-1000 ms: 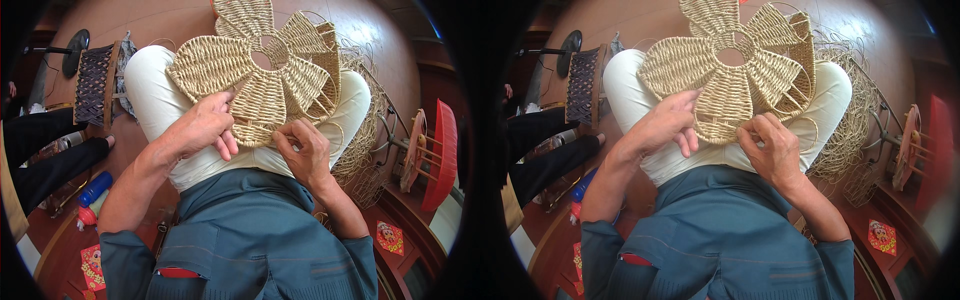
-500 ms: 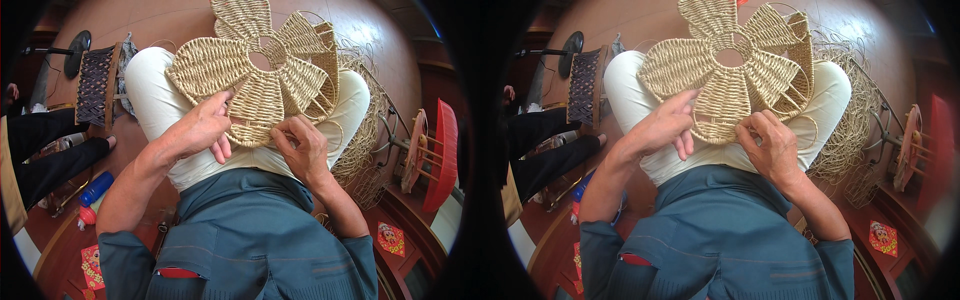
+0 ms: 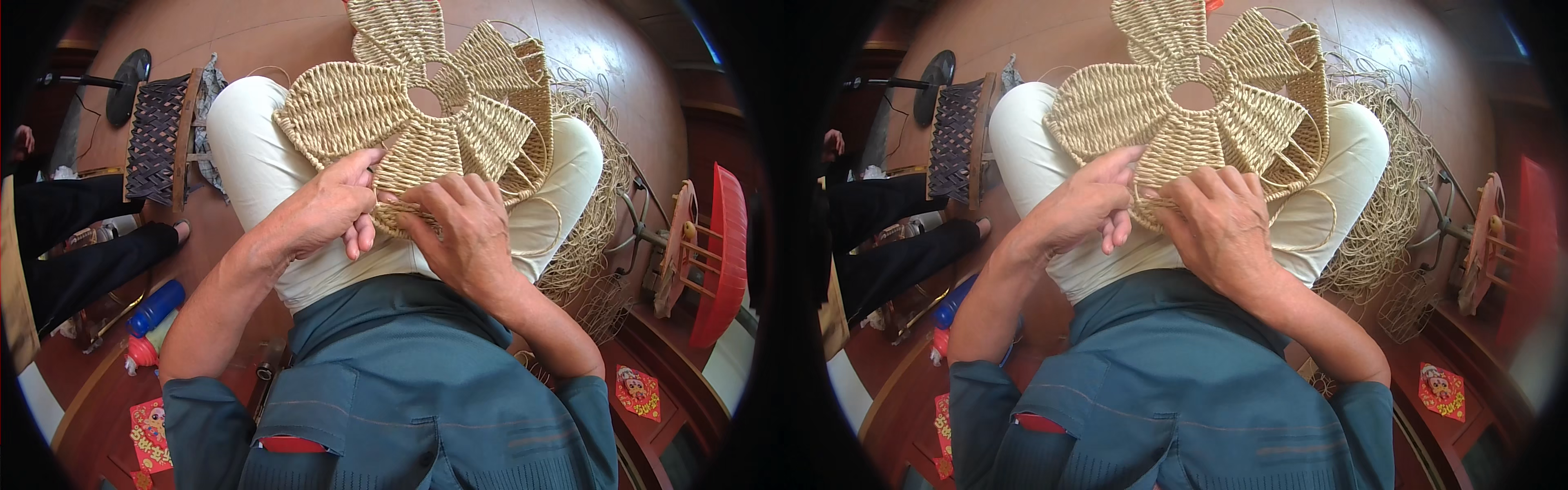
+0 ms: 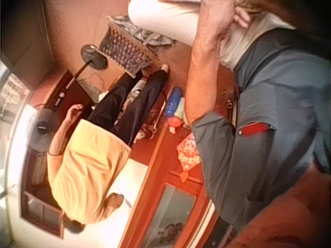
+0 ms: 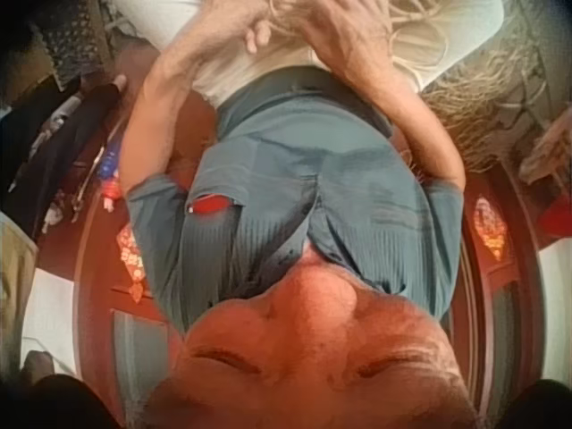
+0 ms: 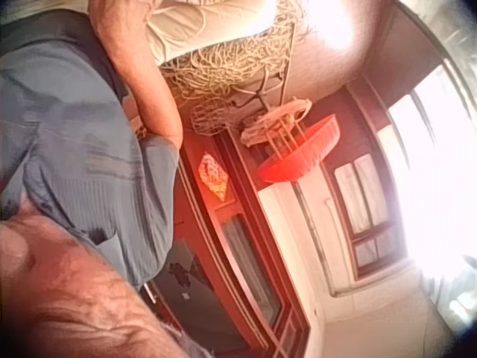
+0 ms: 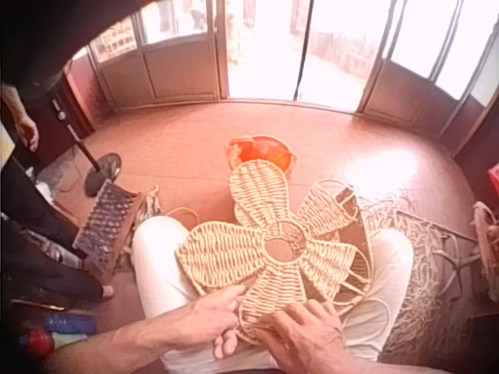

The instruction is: Weaving a flower-shaped straw basket using long straw fibers.

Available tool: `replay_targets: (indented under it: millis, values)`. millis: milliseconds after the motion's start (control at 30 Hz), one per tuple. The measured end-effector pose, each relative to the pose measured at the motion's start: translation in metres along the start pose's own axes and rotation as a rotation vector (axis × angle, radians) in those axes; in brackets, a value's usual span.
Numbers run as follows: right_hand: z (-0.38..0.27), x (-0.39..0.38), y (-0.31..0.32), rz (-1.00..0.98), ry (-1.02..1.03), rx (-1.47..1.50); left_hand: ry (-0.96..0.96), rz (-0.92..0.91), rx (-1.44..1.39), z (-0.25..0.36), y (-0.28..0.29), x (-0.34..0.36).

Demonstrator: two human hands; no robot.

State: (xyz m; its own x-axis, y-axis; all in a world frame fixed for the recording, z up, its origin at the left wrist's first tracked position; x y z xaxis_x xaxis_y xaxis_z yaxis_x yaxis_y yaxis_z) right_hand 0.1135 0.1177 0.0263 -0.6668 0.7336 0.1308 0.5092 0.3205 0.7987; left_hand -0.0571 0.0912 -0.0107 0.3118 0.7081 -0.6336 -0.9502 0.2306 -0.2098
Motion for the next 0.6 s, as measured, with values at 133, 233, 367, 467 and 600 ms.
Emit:
replay_targets:
  millis: [133, 233, 367, 467, 600]
  values:
    - [-0.004, 0.008, -0.01, -0.063, -0.005, -0.006, 0.053, 0.027, 0.001, -0.006, 0.003, -0.001]
    - [0.0, 0.011, -0.015, -0.048, 0.0, 0.021, 0.036, 0.041, 0.002, -0.006, 0.001, -0.003]
    - [-0.003, 0.021, -0.007, -0.052, 0.003, 0.045, -0.034, 0.151, 0.242, 0.001, 0.002, -0.016]
    - [0.001, 0.028, 0.005, -0.185, -0.35, 0.559, -0.476, 0.446, 0.745, 0.022, -0.004, -0.036]
    - [-0.007, 0.045, 0.042, -0.051, -0.429, 1.372, -0.449, 0.198, 0.323, 0.007, -0.007, -0.033]
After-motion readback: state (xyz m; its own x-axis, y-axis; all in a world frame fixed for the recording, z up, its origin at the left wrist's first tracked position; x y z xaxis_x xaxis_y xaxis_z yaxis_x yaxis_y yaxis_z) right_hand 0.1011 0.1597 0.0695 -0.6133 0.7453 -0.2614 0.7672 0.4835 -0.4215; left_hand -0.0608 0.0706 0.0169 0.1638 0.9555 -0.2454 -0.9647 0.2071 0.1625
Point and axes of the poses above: each hand's wrist, its own x-axis towards the middle knuckle, its own y-axis out of the back of the hand, z = x × y, the point moved 6 cm from there along x, towards the middle knuckle, and after that the axes turned 5 degrees about x, right-handed, at the moved point
